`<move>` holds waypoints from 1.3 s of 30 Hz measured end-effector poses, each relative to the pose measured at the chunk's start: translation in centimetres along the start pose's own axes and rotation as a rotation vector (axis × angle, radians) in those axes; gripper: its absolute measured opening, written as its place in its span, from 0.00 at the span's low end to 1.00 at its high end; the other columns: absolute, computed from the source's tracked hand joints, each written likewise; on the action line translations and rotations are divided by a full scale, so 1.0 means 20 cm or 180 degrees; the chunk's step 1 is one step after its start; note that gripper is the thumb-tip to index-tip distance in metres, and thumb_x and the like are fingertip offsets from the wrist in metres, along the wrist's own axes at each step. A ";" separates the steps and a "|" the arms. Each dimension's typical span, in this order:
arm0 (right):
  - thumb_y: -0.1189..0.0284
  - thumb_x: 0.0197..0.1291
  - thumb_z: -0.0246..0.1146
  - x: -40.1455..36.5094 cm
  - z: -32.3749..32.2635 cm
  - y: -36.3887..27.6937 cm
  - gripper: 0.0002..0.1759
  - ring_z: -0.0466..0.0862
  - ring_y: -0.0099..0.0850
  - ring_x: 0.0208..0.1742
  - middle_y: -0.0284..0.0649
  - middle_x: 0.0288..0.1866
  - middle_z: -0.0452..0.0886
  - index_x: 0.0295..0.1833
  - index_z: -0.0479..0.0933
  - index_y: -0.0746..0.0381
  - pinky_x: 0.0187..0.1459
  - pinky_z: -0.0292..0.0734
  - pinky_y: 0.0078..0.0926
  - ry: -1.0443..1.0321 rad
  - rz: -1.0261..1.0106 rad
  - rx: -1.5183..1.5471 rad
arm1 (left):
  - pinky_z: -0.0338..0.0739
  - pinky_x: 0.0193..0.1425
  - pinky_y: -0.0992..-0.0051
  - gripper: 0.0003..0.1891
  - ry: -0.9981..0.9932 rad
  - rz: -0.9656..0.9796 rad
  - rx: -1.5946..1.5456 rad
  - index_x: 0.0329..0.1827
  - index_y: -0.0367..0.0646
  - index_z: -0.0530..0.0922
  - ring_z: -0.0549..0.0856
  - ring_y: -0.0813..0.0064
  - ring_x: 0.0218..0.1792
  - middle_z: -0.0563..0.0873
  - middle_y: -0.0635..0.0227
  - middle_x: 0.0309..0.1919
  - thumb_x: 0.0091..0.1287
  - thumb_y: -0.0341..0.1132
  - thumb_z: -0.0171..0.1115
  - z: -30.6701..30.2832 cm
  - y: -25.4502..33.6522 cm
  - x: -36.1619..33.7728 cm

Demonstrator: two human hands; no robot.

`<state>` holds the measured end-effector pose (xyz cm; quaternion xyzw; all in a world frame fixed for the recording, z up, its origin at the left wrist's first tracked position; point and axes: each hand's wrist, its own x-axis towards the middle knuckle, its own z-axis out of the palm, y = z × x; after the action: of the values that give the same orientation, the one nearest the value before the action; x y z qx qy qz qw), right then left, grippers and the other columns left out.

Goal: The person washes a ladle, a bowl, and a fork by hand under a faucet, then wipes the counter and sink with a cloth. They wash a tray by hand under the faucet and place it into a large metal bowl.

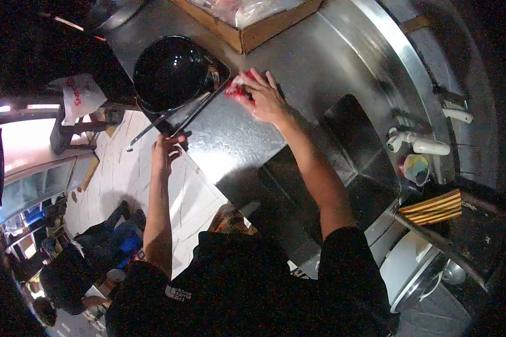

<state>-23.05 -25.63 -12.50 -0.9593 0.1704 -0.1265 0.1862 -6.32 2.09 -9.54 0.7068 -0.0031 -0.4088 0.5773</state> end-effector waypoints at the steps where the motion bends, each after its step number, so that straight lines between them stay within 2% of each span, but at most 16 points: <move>1: 0.50 0.63 0.49 -0.04 -0.01 -0.02 0.26 0.50 0.35 0.75 0.32 0.73 0.57 0.54 0.77 0.58 0.72 0.39 0.44 -0.0098 -0.0256 0.0034 | 0.74 0.30 0.76 0.21 0.0000 -0.0005 0.0001 0.39 0.38 0.77 0.78 0.79 0.24 0.86 0.64 0.31 0.65 0.49 0.45 0.00 0.01 0.01; 9: 0.59 0.61 0.57 -0.50 -0.08 -0.17 0.20 0.63 0.31 0.69 0.39 0.61 0.72 0.56 0.75 0.57 0.71 0.47 0.45 -0.0905 -0.1182 0.1233 | 0.76 0.33 0.73 0.23 -0.0231 -0.0070 0.0112 0.40 0.36 0.77 0.78 0.76 0.25 0.86 0.65 0.30 0.61 0.50 0.46 0.03 0.03 0.04; 12: 0.62 0.57 0.62 -0.92 -0.20 -0.17 0.18 0.77 0.43 0.53 0.45 0.47 0.79 0.46 0.76 0.64 0.66 0.57 0.44 -0.0615 -0.0559 0.1651 | 0.76 0.33 0.72 0.24 -0.0125 -0.0061 0.0135 0.41 0.37 0.77 0.78 0.75 0.26 0.86 0.65 0.30 0.62 0.51 0.46 0.06 0.04 0.00; 13: 0.62 0.56 0.64 -1.12 -0.20 -0.08 0.20 0.78 0.45 0.50 0.47 0.43 0.80 0.48 0.75 0.65 0.61 0.64 0.41 -0.1396 -0.0481 0.1150 | 0.76 0.33 0.72 0.24 -0.0079 -0.0053 0.0144 0.41 0.37 0.77 0.79 0.75 0.26 0.86 0.66 0.30 0.63 0.51 0.46 0.06 0.05 0.00; 14: 0.62 0.56 0.64 -1.30 -0.22 -0.05 0.22 0.77 0.45 0.53 0.50 0.43 0.80 0.51 0.74 0.66 0.57 0.68 0.39 -0.2093 0.0558 0.1617 | 0.76 0.32 0.73 0.23 -0.0071 -0.0008 0.0196 0.40 0.38 0.77 0.79 0.75 0.26 0.86 0.66 0.30 0.63 0.51 0.46 0.05 0.02 0.03; 16: 0.64 0.57 0.63 -1.59 -0.33 -0.02 0.22 0.78 0.40 0.53 0.49 0.47 0.80 0.52 0.74 0.66 0.55 0.70 0.35 -0.1583 0.2028 0.1926 | 0.76 0.32 0.73 0.22 -0.0014 0.0102 0.0060 0.38 0.39 0.77 0.79 0.76 0.26 0.85 0.66 0.30 0.63 0.51 0.47 0.05 0.01 0.04; 17: 0.64 0.57 0.63 -1.60 -0.37 -0.02 0.22 0.78 0.40 0.53 0.49 0.47 0.80 0.52 0.74 0.66 0.55 0.70 0.35 -0.1614 0.2036 0.1898 | 0.76 0.31 0.74 0.21 0.0024 0.0184 0.0001 0.36 0.40 0.78 0.79 0.76 0.26 0.85 0.66 0.30 0.63 0.51 0.47 0.06 -0.02 0.03; 19: 0.61 0.59 0.61 -1.54 -0.44 0.02 0.20 0.78 0.34 0.49 0.45 0.46 0.80 0.49 0.76 0.66 0.53 0.70 0.31 0.0083 0.2244 0.2169 | 0.74 0.30 0.75 0.21 0.0066 0.0245 0.0063 0.34 0.41 0.77 0.79 0.77 0.26 0.85 0.66 0.29 0.62 0.51 0.48 0.09 -0.01 0.00; 21: 0.56 0.61 0.59 -1.39 -0.43 0.22 0.22 0.78 0.25 0.41 0.37 0.37 0.82 0.43 0.78 0.67 0.46 0.71 0.28 0.0839 0.1950 0.1850 | 0.73 0.29 0.76 0.20 0.0271 0.0184 0.0258 0.35 0.42 0.77 0.79 0.77 0.25 0.85 0.66 0.29 0.62 0.51 0.48 0.08 -0.03 0.02; 25: 0.58 0.64 0.56 -0.55 -0.60 0.23 0.20 0.80 0.32 0.34 0.43 0.33 0.82 0.44 0.78 0.65 0.40 0.73 0.30 0.0419 0.2149 0.1572 | 0.72 0.28 0.76 0.19 0.0400 0.0244 0.0317 0.37 0.42 0.78 0.79 0.78 0.25 0.85 0.66 0.29 0.63 0.50 0.49 0.08 -0.06 0.06; 26: 0.57 0.64 0.56 -0.37 -0.45 0.36 0.20 0.80 0.37 0.32 0.45 0.33 0.82 0.44 0.77 0.65 0.37 0.72 0.29 0.1294 0.0750 0.1298 | 0.72 0.25 0.77 0.20 0.0340 0.0228 0.0372 0.37 0.41 0.78 0.78 0.79 0.23 0.85 0.66 0.27 0.63 0.50 0.49 0.07 -0.07 0.08; 29: 0.58 0.63 0.56 -0.05 -0.35 0.34 0.19 0.80 0.42 0.43 0.47 0.43 0.81 0.44 0.78 0.64 0.48 0.71 0.34 0.0922 0.1045 0.1330 | 0.70 0.22 0.78 0.20 0.0322 0.0296 0.0247 0.36 0.40 0.78 0.77 0.80 0.20 0.85 0.66 0.25 0.63 0.50 0.49 0.07 -0.08 0.08; 31: 0.60 0.61 0.59 -0.02 -0.19 0.34 0.17 0.75 0.41 0.56 0.47 0.51 0.78 0.47 0.78 0.62 0.62 0.60 0.44 0.0863 -0.0561 -0.0391 | 0.69 0.21 0.80 0.20 0.0231 0.0222 0.0170 0.34 0.39 0.78 0.76 0.81 0.19 0.84 0.66 0.24 0.64 0.49 0.48 0.06 -0.06 0.06; 33: 0.69 0.58 0.62 -0.19 -0.15 0.27 0.23 0.67 0.39 0.66 0.42 0.63 0.70 0.60 0.70 0.60 0.68 0.48 0.49 0.0173 -0.0558 0.0536 | 0.68 0.20 0.82 0.19 0.0189 0.0306 0.0156 0.34 0.39 0.78 0.76 0.82 0.19 0.85 0.66 0.25 0.65 0.47 0.46 0.07 -0.06 0.05; 37: 0.73 0.55 0.62 -0.85 -0.20 0.18 0.20 0.74 0.41 0.58 0.44 0.54 0.75 0.55 0.72 0.60 0.63 0.61 0.40 -0.0140 -0.0263 0.1265 | 0.68 0.19 0.83 0.17 0.0108 0.0323 -0.0046 0.34 0.37 0.76 0.75 0.83 0.17 0.85 0.64 0.26 0.66 0.43 0.46 0.06 -0.04 0.04; 39: 0.63 0.60 0.61 -1.20 -0.27 0.11 0.18 0.77 0.31 0.53 0.42 0.51 0.78 0.52 0.74 0.62 0.55 0.70 0.31 -0.0476 0.2156 0.2296 | 0.68 0.19 0.82 0.16 0.0123 0.0304 -0.0107 0.33 0.37 0.76 0.75 0.83 0.17 0.85 0.63 0.26 0.67 0.42 0.46 0.08 -0.02 0.06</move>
<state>-47.17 -20.18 -12.80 -0.7311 0.4039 -0.0407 0.5484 -6.72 0.34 -10.57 0.7039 -0.0188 -0.3671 0.6078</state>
